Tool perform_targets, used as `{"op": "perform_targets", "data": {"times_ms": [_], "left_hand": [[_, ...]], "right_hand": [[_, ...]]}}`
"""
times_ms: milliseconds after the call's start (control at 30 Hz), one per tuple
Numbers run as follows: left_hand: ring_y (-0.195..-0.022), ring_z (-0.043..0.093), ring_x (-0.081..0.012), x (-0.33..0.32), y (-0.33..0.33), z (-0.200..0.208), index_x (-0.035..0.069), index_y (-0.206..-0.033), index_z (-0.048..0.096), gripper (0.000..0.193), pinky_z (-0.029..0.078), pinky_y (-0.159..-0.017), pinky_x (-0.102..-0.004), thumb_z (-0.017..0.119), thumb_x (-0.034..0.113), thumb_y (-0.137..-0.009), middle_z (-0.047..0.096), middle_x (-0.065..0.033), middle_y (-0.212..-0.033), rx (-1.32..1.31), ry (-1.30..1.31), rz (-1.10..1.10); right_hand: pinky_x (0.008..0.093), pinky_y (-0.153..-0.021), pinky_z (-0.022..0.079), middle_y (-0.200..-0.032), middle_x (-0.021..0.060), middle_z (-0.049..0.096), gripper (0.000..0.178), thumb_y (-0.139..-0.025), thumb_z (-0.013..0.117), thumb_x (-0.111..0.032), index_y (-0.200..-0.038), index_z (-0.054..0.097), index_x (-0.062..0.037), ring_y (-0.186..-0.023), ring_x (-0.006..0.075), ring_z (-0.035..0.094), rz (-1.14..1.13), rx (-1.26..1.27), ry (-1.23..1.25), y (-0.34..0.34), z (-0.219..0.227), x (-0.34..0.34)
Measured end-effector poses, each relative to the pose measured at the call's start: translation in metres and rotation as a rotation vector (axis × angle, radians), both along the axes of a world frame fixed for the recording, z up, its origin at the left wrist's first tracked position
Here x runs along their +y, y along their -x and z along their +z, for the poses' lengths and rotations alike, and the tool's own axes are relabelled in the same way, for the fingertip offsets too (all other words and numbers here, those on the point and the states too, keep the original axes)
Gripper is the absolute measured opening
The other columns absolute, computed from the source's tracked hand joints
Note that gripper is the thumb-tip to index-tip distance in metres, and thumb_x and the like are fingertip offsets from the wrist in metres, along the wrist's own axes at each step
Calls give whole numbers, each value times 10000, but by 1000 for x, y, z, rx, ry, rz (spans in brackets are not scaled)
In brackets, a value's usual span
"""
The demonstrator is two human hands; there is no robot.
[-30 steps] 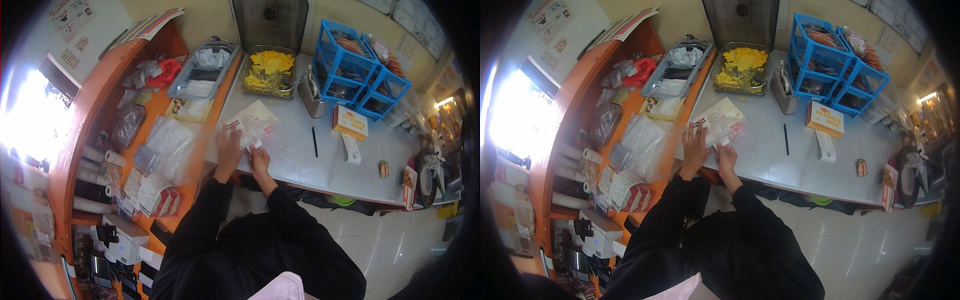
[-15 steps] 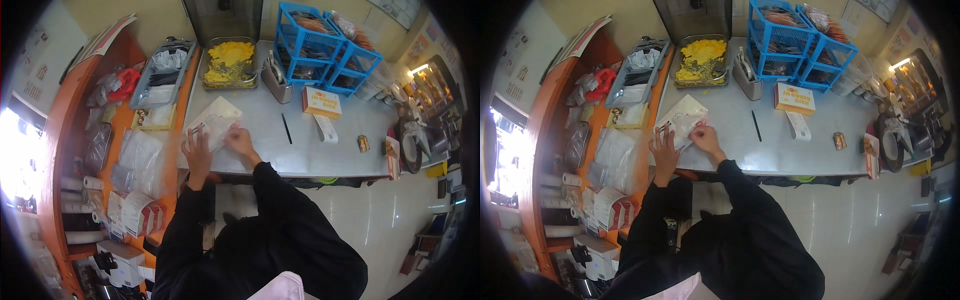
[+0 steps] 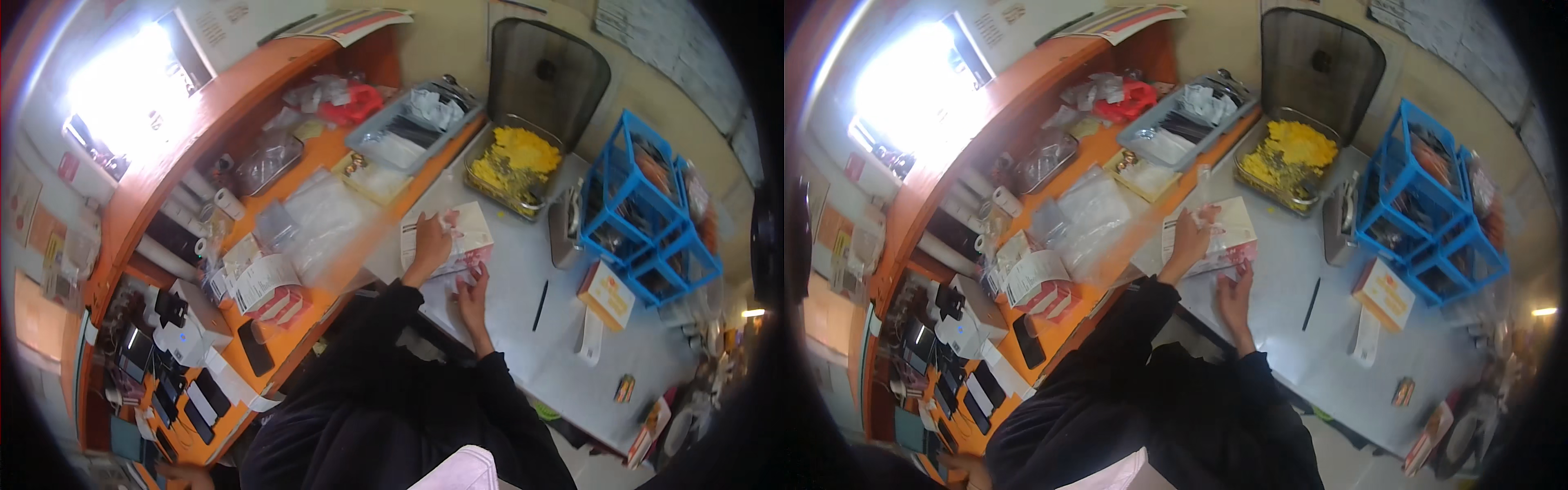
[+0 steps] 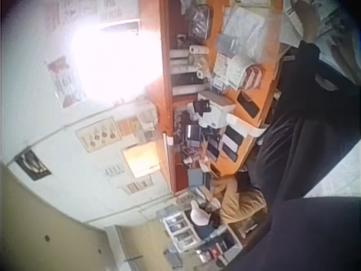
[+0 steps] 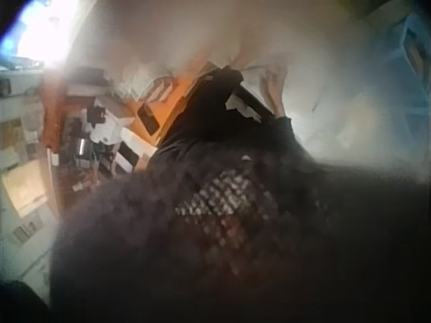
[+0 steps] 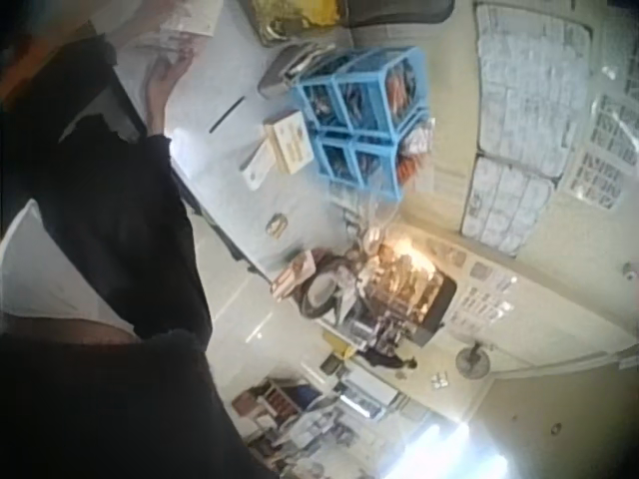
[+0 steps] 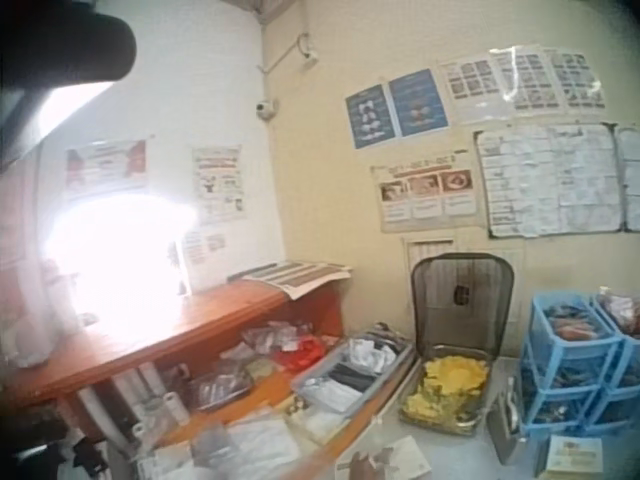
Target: The person scoops scrambled eggs into a takeout box containing rice and chicken, packs additional sides, staples the boxes, places them in a plastic bag with condiments and cutlery, and attaches a receipt.
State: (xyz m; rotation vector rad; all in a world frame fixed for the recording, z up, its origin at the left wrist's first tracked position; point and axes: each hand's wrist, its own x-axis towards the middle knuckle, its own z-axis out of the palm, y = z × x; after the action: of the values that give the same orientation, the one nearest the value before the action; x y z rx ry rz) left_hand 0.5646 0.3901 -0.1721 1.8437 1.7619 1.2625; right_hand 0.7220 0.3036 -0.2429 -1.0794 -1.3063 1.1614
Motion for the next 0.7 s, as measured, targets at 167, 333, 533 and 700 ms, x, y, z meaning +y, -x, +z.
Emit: {"op": "perform_targets", "data": {"times_ms": [167,333,533,700], "left_hand": [[-626,581,-150,-15,21,91,-12,-941,625,290,518,-610,-337,489,239,-990,623,-74,-774,-1102,-150,299],[-656,480,-136,-1,185,151,37,-724,505,446,392,-542,-324,422,352,-1028,507,-21,-682,-337,-386,550],[-600,493,-118,-2,332,186,28,-706,524,467,391,-525,-317,419,347,-1030,522,-16,-633,-191,-214,682],[-567,493,-120,-31,441,158,-14,-697,529,490,393,-524,-319,411,321,-1034,511,-44,-596,-369,-353,812]], "right_hand": [[362,-853,550,-1465,199,155,862,-906,638,-143,-1524,39,-88,-1198,317,493,120,-71,-73,66,78,0],[429,-901,489,-1263,199,424,571,-884,621,-112,-1391,368,-43,-1130,361,521,386,-100,-319,159,98,27],[477,-829,454,-1071,136,570,171,-853,595,-105,-992,637,-14,-1000,318,540,601,-404,-598,310,65,68],[566,-904,393,-1183,127,533,322,-874,596,-286,-1075,637,-38,-1149,314,471,800,-723,-602,444,67,87]]}}
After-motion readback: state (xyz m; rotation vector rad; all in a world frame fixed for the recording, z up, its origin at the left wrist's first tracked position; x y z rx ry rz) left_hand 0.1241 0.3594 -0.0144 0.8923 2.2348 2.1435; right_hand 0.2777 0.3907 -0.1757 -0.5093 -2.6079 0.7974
